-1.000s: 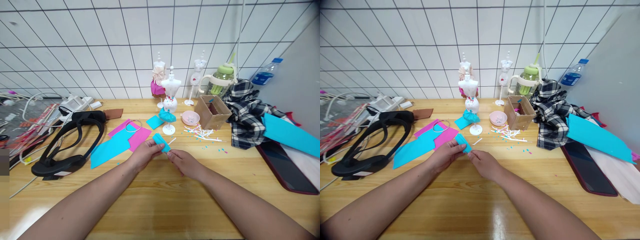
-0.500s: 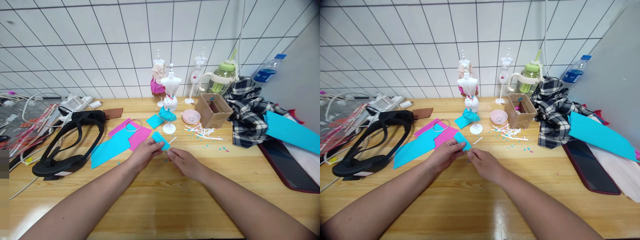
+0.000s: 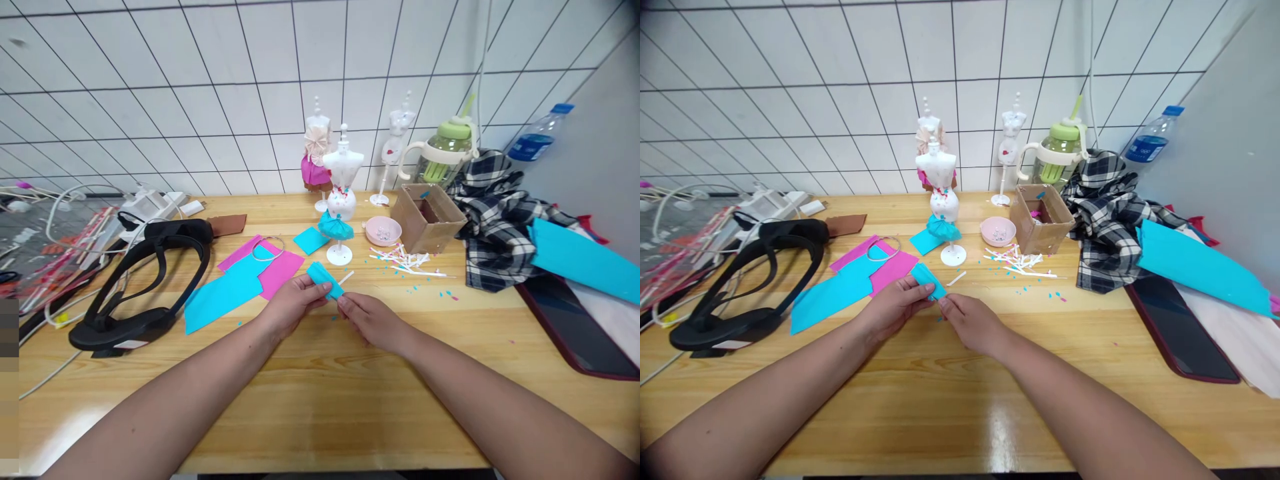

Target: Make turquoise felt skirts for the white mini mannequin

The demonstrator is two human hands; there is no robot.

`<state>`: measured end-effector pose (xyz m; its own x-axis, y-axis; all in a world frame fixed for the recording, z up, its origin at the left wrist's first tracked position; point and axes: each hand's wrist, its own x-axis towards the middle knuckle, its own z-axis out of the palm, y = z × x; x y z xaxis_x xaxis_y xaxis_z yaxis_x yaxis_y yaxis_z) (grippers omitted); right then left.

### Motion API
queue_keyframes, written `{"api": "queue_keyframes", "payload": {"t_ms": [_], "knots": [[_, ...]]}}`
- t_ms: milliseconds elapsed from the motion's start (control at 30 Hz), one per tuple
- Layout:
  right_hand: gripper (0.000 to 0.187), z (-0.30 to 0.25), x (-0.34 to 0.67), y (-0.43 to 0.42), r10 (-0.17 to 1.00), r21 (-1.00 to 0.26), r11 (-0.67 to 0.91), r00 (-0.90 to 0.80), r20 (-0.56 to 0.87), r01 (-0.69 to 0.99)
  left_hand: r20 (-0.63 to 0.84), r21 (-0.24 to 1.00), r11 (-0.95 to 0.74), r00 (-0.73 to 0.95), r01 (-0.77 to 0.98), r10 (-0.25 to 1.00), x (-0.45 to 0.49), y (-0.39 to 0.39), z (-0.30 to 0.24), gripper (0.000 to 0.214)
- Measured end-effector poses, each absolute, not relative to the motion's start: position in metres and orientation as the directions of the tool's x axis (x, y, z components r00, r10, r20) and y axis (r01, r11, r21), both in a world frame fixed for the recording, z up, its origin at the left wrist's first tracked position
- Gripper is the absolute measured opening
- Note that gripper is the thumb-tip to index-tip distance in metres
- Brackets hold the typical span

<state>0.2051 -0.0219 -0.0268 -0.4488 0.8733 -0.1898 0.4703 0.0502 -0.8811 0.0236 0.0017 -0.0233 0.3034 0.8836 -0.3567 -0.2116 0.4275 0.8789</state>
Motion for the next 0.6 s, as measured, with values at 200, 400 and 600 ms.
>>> {"api": "queue_keyframes", "payload": {"t_ms": [200,400,600], "knots": [[0.036,-0.0248,0.2052,-0.0212,0.871,-0.881,0.064,-0.458,-0.180,0.469,-0.362,0.879,0.431,0.304,-0.203,0.881,0.0234,0.0018,-0.0231,0.027],[0.036,-0.0249,0.2057,-0.0201,0.865,-0.868,0.090,-0.470,-0.175,0.488,-0.349,0.882,0.425,0.323,-0.205,0.880,0.0221,0.0034,-0.0266,0.023],[0.035,-0.0256,0.2053,-0.0200,0.854,-0.872,0.083,-0.486,-0.187,0.482,-0.353,0.876,0.429,0.312,-0.220,0.882,0.0228,0.0033,-0.0258,0.023]]}}
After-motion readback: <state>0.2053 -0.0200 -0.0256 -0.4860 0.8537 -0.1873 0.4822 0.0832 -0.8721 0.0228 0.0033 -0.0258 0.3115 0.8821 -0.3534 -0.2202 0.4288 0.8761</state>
